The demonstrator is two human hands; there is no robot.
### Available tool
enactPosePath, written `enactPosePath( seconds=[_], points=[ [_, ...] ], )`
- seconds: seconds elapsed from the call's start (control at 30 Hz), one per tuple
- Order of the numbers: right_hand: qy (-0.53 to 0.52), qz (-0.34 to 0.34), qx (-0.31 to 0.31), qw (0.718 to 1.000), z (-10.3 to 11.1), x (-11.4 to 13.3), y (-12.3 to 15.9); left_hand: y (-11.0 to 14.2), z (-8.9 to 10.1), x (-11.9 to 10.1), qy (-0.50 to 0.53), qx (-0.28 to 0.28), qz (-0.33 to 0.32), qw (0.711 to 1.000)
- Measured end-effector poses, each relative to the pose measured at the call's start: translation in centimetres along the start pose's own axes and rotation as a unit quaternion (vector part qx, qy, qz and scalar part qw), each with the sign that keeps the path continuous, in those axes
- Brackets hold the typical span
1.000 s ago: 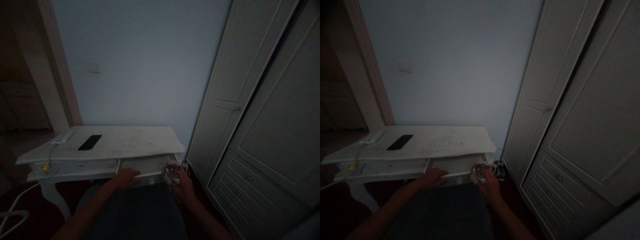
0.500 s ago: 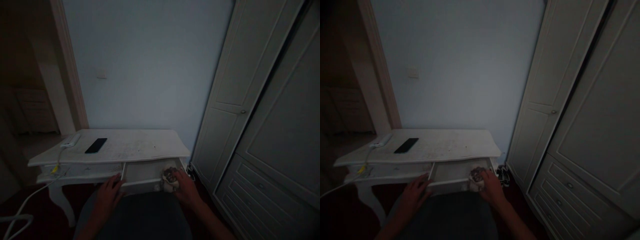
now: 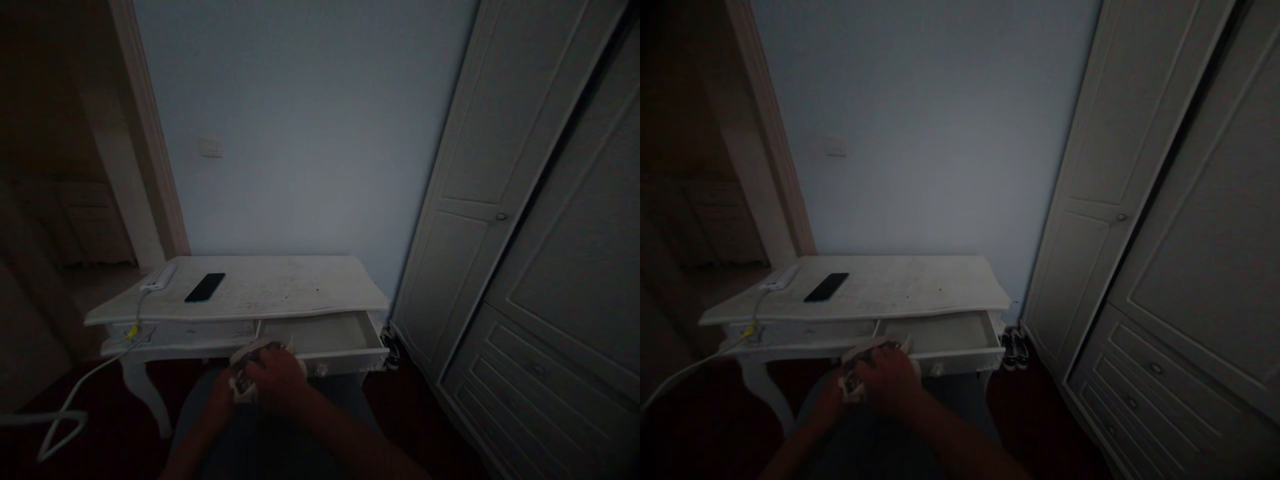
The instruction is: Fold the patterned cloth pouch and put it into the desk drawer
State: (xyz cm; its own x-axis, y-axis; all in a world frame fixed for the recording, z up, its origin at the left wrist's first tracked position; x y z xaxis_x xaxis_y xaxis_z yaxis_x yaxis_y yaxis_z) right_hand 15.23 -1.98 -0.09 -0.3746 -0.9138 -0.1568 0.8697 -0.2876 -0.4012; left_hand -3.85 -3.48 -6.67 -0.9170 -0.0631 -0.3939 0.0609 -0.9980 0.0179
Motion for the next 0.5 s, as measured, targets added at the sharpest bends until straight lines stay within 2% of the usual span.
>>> enactPosePath(
  seconds=[0.1,0.2,0.27,0.37,0.5],
  points=[
    [0.014,-0.030,0.047,0.998,2.1,-2.2,4.8,0.2,0.4,-0.7,0.011,-0.052,-0.019,0.998],
    [0.035,-0.100,0.081,0.991,4.3,-4.4,9.9,0.5,0.6,-1.4,-0.009,-0.048,-0.006,0.999],
    [0.047,-0.122,0.103,0.986,5.0,-5.0,11.7,0.5,0.6,-1.6,-0.015,-0.047,0.006,0.999],
    [0.037,-0.095,0.107,0.989,4.1,-4.3,10.8,0.4,0.5,-1.5,-0.005,-0.045,0.004,0.999],
    [0.016,-0.016,0.038,0.999,0.3,-1.1,5.2,0.3,0.7,-1.1,0.015,-0.018,-0.010,1.000]
  ],
)
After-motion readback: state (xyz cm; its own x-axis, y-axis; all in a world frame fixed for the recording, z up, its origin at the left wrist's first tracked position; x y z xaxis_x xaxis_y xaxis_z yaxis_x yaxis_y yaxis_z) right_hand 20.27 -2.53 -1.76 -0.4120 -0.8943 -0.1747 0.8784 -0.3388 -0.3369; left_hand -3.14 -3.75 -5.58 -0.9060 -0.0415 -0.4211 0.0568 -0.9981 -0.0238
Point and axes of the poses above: each hand's wrist, its own y-axis away from the middle knuckle, its own z-axis out of the back of the hand, x = y × z, the point moved 1 cm from there along -y, towards the middle knuckle, and after that the axes turned 11 degrees about z, right-handed, at the moved point
